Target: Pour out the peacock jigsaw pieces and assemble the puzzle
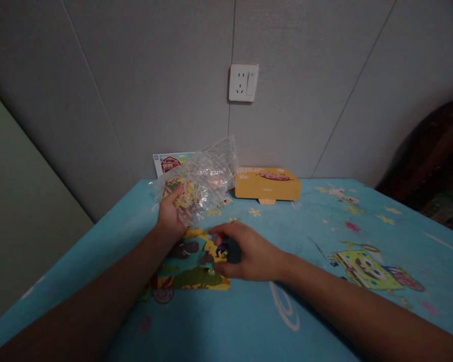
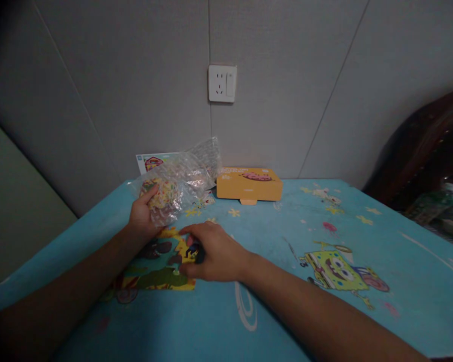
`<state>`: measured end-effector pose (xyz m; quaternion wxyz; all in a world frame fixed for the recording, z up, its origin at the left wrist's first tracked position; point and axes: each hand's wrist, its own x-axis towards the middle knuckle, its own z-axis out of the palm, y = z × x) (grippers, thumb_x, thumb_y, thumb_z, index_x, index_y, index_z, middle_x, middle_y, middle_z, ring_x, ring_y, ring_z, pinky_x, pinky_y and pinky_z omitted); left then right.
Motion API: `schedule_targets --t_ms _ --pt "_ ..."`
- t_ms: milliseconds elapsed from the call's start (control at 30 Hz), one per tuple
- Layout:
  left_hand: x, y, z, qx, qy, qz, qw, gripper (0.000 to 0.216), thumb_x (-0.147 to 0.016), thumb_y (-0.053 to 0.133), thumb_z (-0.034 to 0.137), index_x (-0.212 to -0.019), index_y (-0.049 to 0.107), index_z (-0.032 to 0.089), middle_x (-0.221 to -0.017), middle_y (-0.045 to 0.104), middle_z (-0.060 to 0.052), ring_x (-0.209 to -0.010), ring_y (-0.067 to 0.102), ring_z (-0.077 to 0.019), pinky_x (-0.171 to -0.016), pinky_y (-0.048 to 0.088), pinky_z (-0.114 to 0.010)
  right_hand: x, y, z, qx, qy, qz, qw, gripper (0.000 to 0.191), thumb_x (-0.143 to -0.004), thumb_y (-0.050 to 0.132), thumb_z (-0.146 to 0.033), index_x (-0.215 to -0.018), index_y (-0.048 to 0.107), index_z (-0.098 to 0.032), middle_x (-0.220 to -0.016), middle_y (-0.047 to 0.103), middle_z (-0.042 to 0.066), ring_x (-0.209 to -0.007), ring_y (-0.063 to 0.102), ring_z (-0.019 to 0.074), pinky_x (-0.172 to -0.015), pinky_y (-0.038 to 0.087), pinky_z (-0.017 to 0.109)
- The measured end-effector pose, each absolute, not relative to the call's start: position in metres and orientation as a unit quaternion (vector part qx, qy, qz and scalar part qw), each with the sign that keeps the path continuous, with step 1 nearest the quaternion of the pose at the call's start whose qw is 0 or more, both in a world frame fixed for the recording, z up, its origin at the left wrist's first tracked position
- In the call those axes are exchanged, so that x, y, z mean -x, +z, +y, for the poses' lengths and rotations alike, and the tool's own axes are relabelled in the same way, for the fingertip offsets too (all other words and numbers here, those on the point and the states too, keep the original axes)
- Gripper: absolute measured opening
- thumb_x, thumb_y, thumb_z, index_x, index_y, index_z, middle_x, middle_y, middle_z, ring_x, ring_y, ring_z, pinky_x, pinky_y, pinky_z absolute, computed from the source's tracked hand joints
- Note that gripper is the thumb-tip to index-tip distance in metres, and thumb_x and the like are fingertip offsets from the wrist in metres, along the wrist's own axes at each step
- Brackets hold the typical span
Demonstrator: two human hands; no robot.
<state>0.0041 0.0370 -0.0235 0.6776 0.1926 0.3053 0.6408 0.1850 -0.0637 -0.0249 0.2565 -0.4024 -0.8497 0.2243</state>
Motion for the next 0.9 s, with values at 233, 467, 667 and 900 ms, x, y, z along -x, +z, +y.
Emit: schedule_targets --t_ms 233,467,667,900 --pt "-0.002 -0.023 0.038 -0.195 0.641 0.316 0.672 0.023 -0.085 0.059 0.021 -0.105 0.065 0.012 -0.082 0.073 -0.008 -0.07 0.072 -0.0216 -0.069 0.062 -0.035 -0.181 -0.022 -0.073 0.372 0.171 -0.896 0.172 0.061 -0.066 0.077 -0.049 -0.117 0.063 -0.018 -0.103 0.06 0.01 -0.097 0.054 0.026 -0.089 0.042 0.041" --pt "-0.002 -0.021 0.039 -0.196 0.646 0.295 0.676 0.024 -0.086 0.056 0.018 -0.108 0.064 0.013 -0.084 0.074 -0.008 -0.075 0.072 -0.0224 -0.071 0.062 -0.037 -0.186 -0.02 -0.068 0.364 0.169 -0.902 0.159 0.052 -0.063 0.078 -0.038 -0.109 0.067 -0.018 -0.097 0.063 0.008 -0.09 0.058 0.0237 -0.085 0.044 0.038" --pt "0.0 -0.02 0.038 -0.184 0.649 0.321 0.665 0.022 -0.085 0.058 0.02 -0.104 0.065 0.013 -0.082 0.073 -0.007 -0.069 0.071 -0.0208 -0.068 0.062 -0.036 -0.218 -0.003 -0.059 0.351 0.205 -0.908 0.105 0.047 -0.061 0.078 -0.027 -0.106 0.067 -0.019 -0.1 0.063 0.006 -0.09 0.058 0.0213 -0.084 0.045 0.034" --pt "0.003 -0.022 0.041 -0.198 0.637 0.344 0.661 0.023 -0.083 0.061 0.023 -0.104 0.064 0.014 -0.079 0.073 -0.007 -0.059 0.068 -0.0175 -0.059 0.059 -0.03 -0.249 0.008 -0.055 0.446 0.203 -0.871 0.025 0.06 -0.057 0.083 -0.029 -0.113 0.063 -0.017 -0.1 0.063 0.008 -0.088 0.059 0.024 -0.077 0.046 0.036"
